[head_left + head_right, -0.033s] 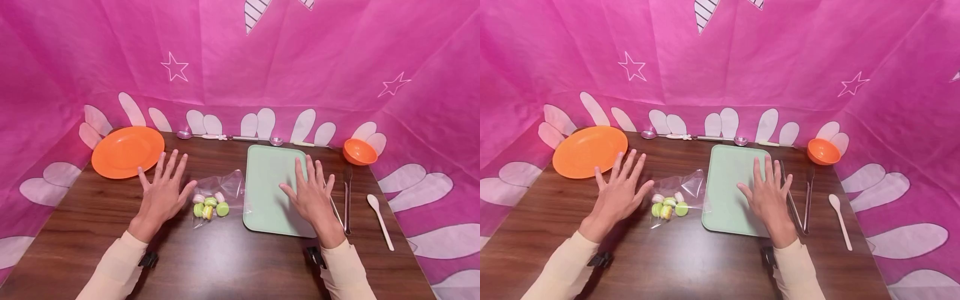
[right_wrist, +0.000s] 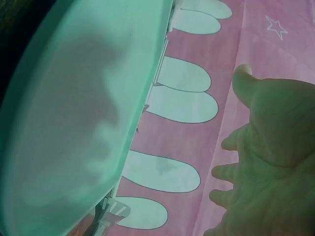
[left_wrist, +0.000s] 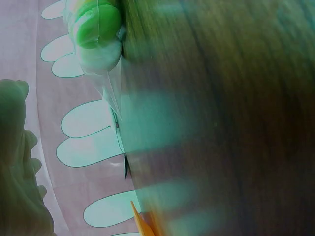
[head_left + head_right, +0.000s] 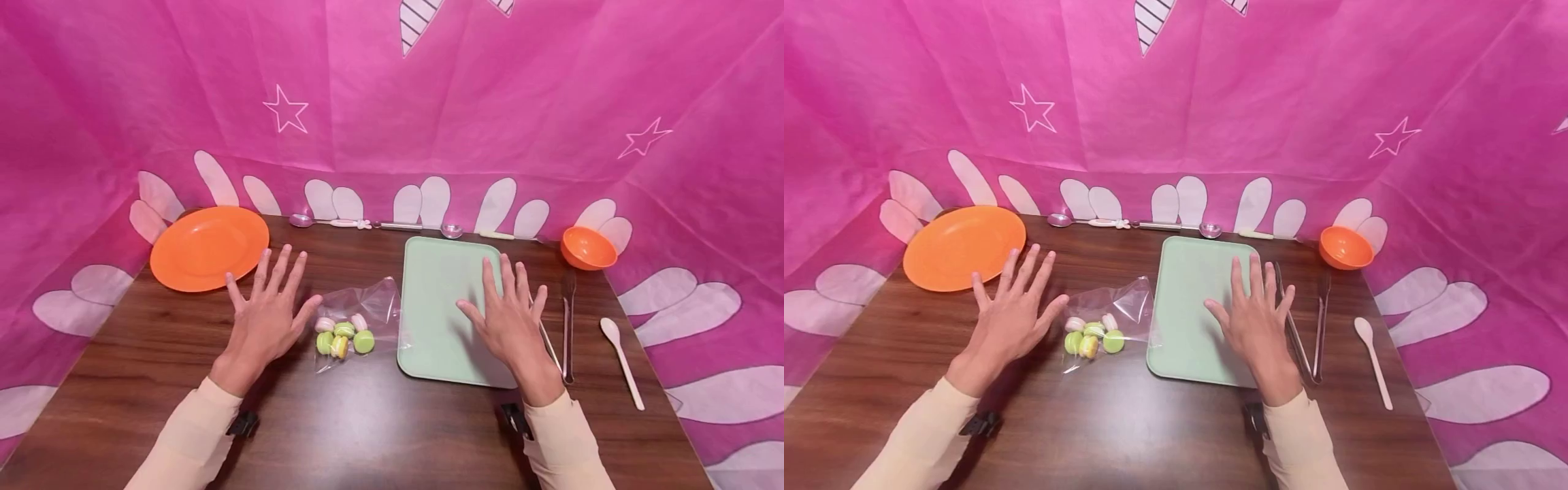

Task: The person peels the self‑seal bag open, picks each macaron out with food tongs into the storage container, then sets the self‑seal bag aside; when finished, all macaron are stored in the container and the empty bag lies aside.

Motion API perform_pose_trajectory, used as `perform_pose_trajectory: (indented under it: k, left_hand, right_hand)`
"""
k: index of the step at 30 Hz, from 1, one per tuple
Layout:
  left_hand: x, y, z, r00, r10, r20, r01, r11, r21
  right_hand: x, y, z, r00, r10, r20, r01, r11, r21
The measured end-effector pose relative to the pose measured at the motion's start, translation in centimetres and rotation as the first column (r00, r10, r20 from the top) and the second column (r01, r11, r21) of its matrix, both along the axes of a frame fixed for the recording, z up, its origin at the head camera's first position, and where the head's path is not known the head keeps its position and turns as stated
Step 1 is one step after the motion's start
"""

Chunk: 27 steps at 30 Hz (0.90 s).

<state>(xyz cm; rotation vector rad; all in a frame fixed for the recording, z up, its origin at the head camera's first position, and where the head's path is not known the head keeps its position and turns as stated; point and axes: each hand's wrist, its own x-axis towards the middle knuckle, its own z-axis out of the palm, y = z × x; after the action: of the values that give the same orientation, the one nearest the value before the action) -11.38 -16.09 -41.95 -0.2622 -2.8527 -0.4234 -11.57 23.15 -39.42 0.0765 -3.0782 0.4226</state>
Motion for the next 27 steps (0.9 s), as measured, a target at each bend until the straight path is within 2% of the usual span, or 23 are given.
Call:
perform_pose_trajectory:
  k: [4, 7, 11, 16, 18, 21, 27]
  left_hand:
    - [0.3, 0.1, -0.1, 1.0, -0.009, 0.012, 0.01, 1.0, -0.015]
    - [0.8, 0.5, -0.1, 0.999, -0.029, 0.044, 0.03, 0.999, -0.033]
    - [2.0, 1.8, -0.2, 0.989, -0.094, 0.118, 0.101, 0.993, -0.056]
    - [3.4, 3.8, -0.5, 0.949, -0.232, 0.212, 0.243, 0.969, -0.031]
    - [3.9, 4.3, -0.7, 0.931, -0.274, 0.241, 0.287, 0.958, -0.018]
    - [4.2, 4.8, -0.9, 0.911, -0.306, 0.278, 0.322, 0.947, -0.011]
    - [4.2, 4.8, -1.0, 0.894, -0.307, 0.326, 0.325, 0.946, 0.001]
  right_hand:
    - [0.2, -0.5, -0.4, 0.998, 0.045, -0.037, -0.046, 0.998, -0.035]
    - [0.4, -1.4, -1.0, 0.985, 0.138, -0.104, -0.145, 0.988, -0.054]
    - [0.7, -3.2, -1.9, 0.938, 0.294, -0.183, -0.308, 0.95, -0.05]
    - [1.3, -6.2, -2.4, 0.877, 0.437, -0.2, -0.452, 0.891, -0.035]
    - [1.5, -7.3, -2.6, 0.866, 0.467, -0.18, -0.477, 0.879, -0.018]
    - [1.6, -8.5, -2.9, 0.865, 0.483, -0.133, -0.486, 0.874, 0.01]
    - [1.5, -9.6, -3.4, 0.863, 0.491, -0.121, -0.488, 0.871, 0.053]
